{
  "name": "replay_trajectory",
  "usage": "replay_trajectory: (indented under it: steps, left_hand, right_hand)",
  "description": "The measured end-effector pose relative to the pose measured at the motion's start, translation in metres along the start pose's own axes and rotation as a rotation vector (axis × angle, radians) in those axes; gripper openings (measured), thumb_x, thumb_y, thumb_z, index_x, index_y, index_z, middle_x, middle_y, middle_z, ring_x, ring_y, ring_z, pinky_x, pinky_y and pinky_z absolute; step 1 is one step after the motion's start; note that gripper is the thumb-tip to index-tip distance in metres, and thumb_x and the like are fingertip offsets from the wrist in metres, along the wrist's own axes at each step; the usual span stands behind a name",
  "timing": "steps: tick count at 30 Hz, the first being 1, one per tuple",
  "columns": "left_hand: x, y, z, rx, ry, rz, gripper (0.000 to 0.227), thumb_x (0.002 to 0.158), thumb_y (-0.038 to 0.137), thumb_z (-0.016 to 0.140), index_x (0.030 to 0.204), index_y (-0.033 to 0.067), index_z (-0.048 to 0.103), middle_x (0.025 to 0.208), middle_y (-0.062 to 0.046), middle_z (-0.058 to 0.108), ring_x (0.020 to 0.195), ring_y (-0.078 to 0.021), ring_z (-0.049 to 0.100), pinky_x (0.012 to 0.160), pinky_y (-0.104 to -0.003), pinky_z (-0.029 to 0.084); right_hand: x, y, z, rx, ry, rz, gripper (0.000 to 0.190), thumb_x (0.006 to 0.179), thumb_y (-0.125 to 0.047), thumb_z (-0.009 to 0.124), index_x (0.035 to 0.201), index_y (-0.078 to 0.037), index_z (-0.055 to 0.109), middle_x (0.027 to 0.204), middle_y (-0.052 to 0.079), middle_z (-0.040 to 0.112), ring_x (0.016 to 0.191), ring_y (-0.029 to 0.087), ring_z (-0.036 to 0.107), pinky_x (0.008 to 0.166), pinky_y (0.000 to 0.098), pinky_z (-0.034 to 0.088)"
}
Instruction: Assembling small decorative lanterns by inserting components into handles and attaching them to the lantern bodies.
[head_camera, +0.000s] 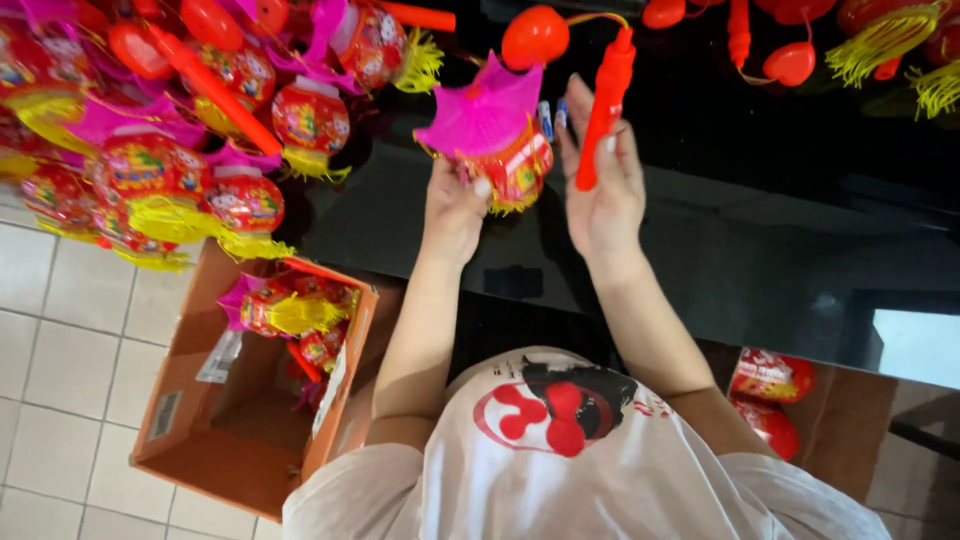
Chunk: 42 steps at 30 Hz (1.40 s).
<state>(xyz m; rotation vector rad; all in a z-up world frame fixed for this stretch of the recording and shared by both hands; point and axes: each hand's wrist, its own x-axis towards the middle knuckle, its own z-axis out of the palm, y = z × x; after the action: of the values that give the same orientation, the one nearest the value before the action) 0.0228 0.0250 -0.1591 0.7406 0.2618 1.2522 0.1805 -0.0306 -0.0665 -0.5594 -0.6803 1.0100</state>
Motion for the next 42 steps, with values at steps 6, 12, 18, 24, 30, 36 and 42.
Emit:
replay_trajectory:
  steps: [6, 12, 18, 24, 30, 36, 42]
  left_hand:
    - [-0.004, 0.017, 0.020, -0.036, 0.094, -0.184, 0.048, 0.101, 0.024, 0.072, 0.141, 0.0118, 0.047, 0.140, -0.011, 0.058, 0.130, -0.0236, 0.059, 0.106, -0.040, 0.054]
    - [-0.016, 0.016, 0.015, -0.032, 0.278, -0.233, 0.048, 0.095, 0.028, 0.075, 0.133, 0.0108, 0.051, 0.134, -0.012, 0.064, 0.123, -0.0236, 0.064, 0.101, -0.040, 0.057]
    - [-0.047, 0.026, 0.018, 0.044, 0.415, -0.068, 0.049, 0.090, 0.024, 0.080, 0.127, 0.0035, 0.055, 0.121, -0.017, 0.069, 0.110, -0.0265, 0.069, 0.096, -0.041, 0.059]
    - [-0.145, 0.040, -0.028, 0.100, 0.609, 0.201, 0.063, 0.092, 0.020, 0.087, 0.142, 0.0058, 0.051, 0.124, -0.017, 0.065, 0.118, -0.0286, 0.066, 0.098, -0.047, 0.057]
    - [-0.236, 0.101, -0.047, 0.387, 0.913, 0.259, 0.058, 0.097, 0.019, 0.080, 0.142, 0.0052, 0.048, 0.132, -0.016, 0.058, 0.125, -0.0282, 0.059, 0.107, -0.046, 0.050]
    - [-0.255, 0.053, -0.200, 0.483, 1.129, 0.387, 0.068, 0.093, 0.025, 0.088, 0.144, 0.0061, 0.047, 0.135, -0.019, 0.054, 0.128, -0.0310, 0.055, 0.112, -0.049, 0.045]
    - [-0.208, 0.134, -0.120, 0.723, 1.259, -0.071, 0.083, 0.075, 0.051, 0.091, 0.131, 0.0041, 0.054, 0.127, -0.028, 0.063, 0.127, -0.0434, 0.059, 0.111, -0.053, 0.045]
  right_hand:
    - [-0.017, 0.003, -0.005, 0.110, -0.006, 0.273, 0.021, 0.109, -0.033, 0.054, 0.113, -0.016, 0.066, 0.163, 0.019, 0.039, 0.158, 0.031, 0.032, 0.126, 0.0419, 0.036]
    - [-0.029, 0.021, -0.010, 0.176, 0.009, 0.307, 0.015, 0.110, -0.023, 0.053, 0.116, -0.014, 0.063, 0.161, 0.025, 0.039, 0.147, 0.027, 0.047, 0.123, 0.0385, 0.042]
    - [-0.065, 0.062, -0.024, 0.059, 0.164, 0.359, 0.008, 0.107, -0.019, 0.060, 0.112, -0.014, 0.058, 0.099, 0.005, 0.064, 0.081, 0.014, 0.061, 0.070, 0.0263, 0.050]
    - [-0.106, 0.138, -0.065, -0.187, -0.193, 0.453, 0.018, 0.108, -0.024, 0.055, 0.118, -0.011, 0.050, 0.124, 0.016, 0.067, 0.122, 0.029, 0.067, 0.106, 0.0467, 0.058]
    - [-0.123, 0.145, 0.068, -0.543, -0.810, 0.441, 0.017, 0.107, -0.006, 0.060, 0.123, 0.000, 0.060, 0.122, 0.016, 0.068, 0.119, 0.024, 0.063, 0.102, 0.0435, 0.054]
    - [-0.116, 0.227, 0.105, -0.893, -1.076, -0.061, 0.017, 0.102, -0.005, 0.070, 0.115, 0.005, 0.066, 0.102, 0.021, 0.062, 0.096, 0.042, 0.070, 0.076, 0.0429, 0.063]
    - [-0.114, 0.269, 0.079, -1.397, -1.173, -0.236, 0.023, 0.105, -0.022, 0.064, 0.099, 0.001, 0.067, 0.091, 0.016, 0.063, 0.078, 0.042, 0.070, 0.061, 0.0500, 0.060]
